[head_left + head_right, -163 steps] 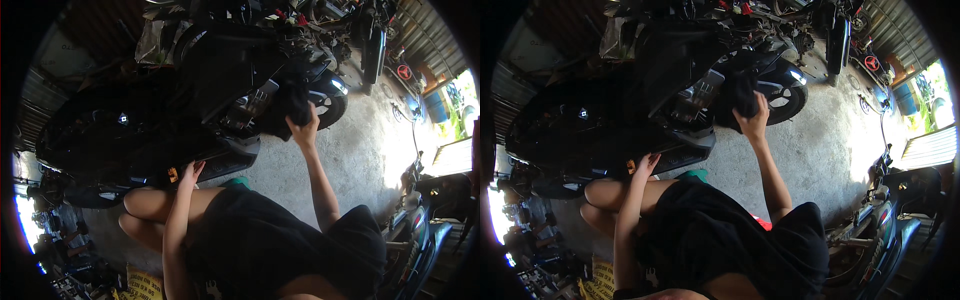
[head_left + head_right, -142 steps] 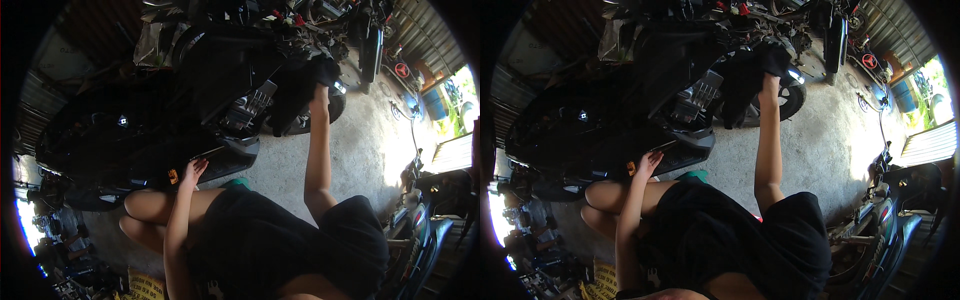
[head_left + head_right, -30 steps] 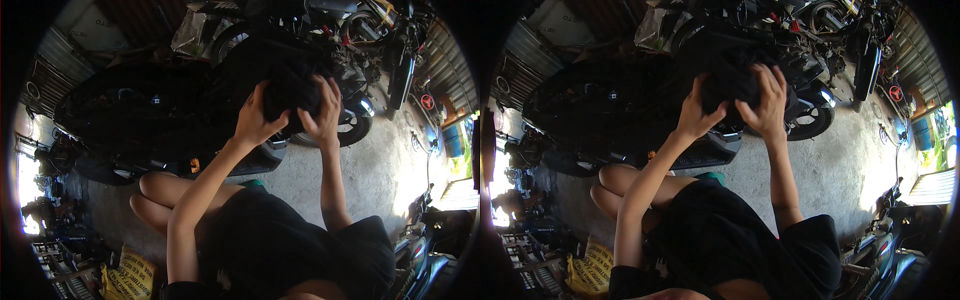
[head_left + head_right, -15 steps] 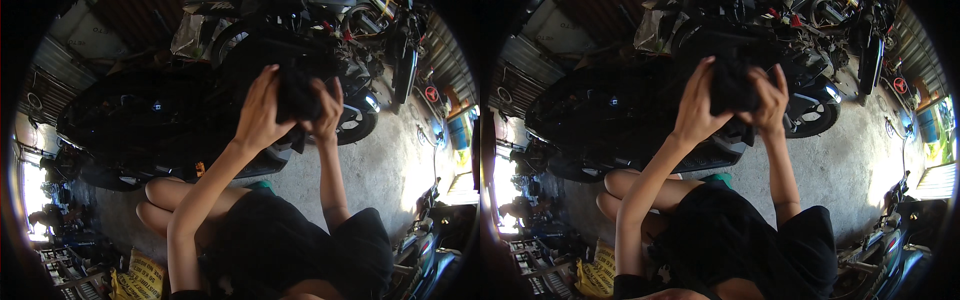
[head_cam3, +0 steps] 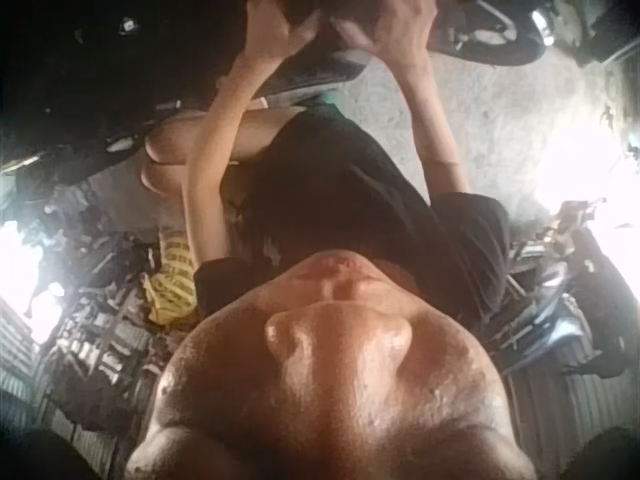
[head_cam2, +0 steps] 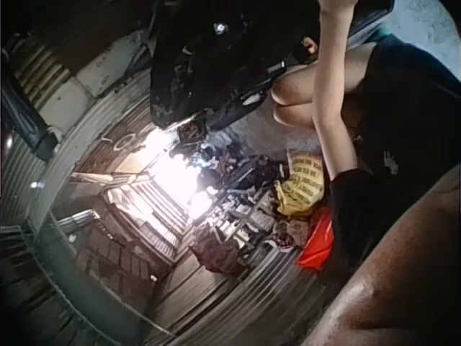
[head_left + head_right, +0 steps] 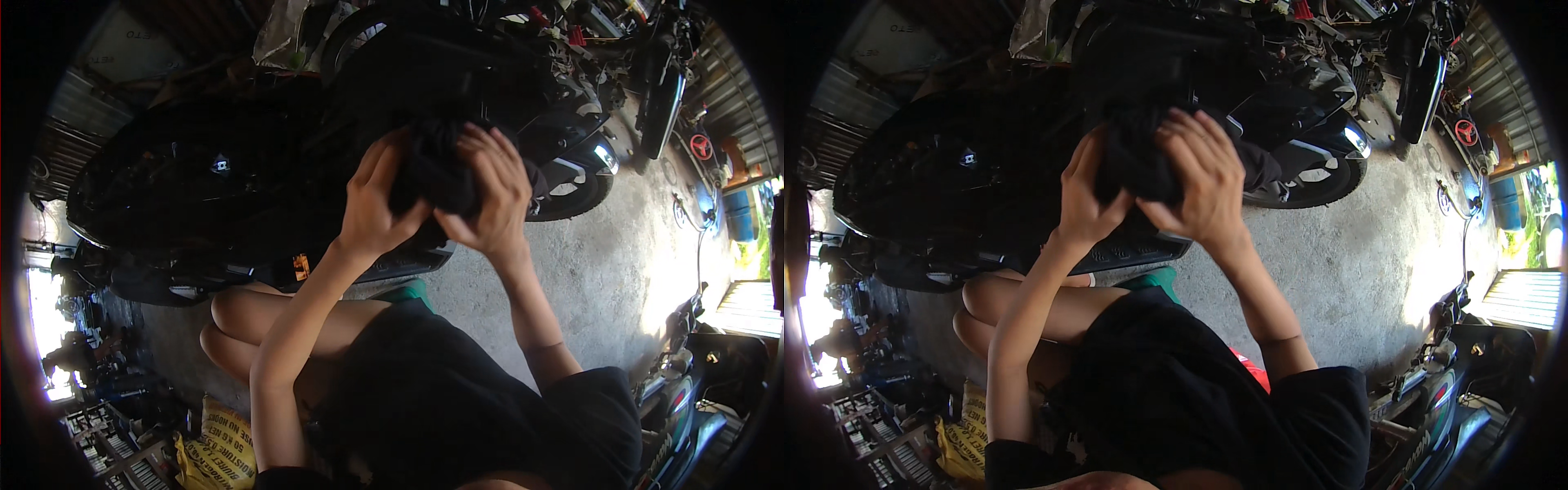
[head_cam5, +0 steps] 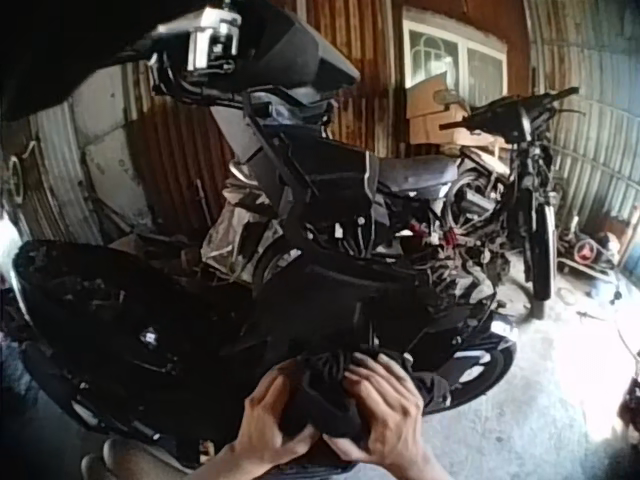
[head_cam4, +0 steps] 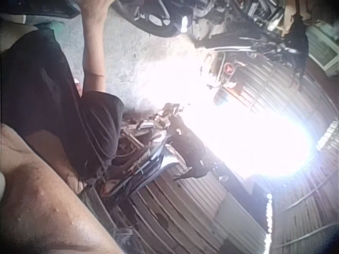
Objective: The person unfastens parts on a motorcycle using an Allen key and an open-ended wrench, then wipes down the motorcycle body with a cloth.
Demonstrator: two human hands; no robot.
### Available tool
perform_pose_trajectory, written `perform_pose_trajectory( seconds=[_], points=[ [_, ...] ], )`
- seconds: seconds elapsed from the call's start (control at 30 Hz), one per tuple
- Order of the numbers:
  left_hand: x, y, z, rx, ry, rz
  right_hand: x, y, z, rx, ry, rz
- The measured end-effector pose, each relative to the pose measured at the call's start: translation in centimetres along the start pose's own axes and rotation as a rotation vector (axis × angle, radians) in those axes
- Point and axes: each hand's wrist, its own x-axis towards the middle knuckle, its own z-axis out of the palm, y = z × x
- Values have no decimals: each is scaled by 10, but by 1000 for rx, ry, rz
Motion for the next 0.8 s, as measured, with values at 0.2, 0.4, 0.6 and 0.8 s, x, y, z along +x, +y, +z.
perform_pose_trajectory(
  seconds=[0.2,0.4,0.6,0.8],
  points=[
    [-50,-34,-14,-24,91,-92,-16,-23,45,121,67,-36],
    [-143,-58,17,-334,221,-568,-33,-50,90,119,-63,-161],
    [-89,-31,8,-144,269,-205,-22,-20,39,264,27,-151],
    [52,46,-7,277,283,444,29,-27,-37,-69,576,-6]
  ],
)
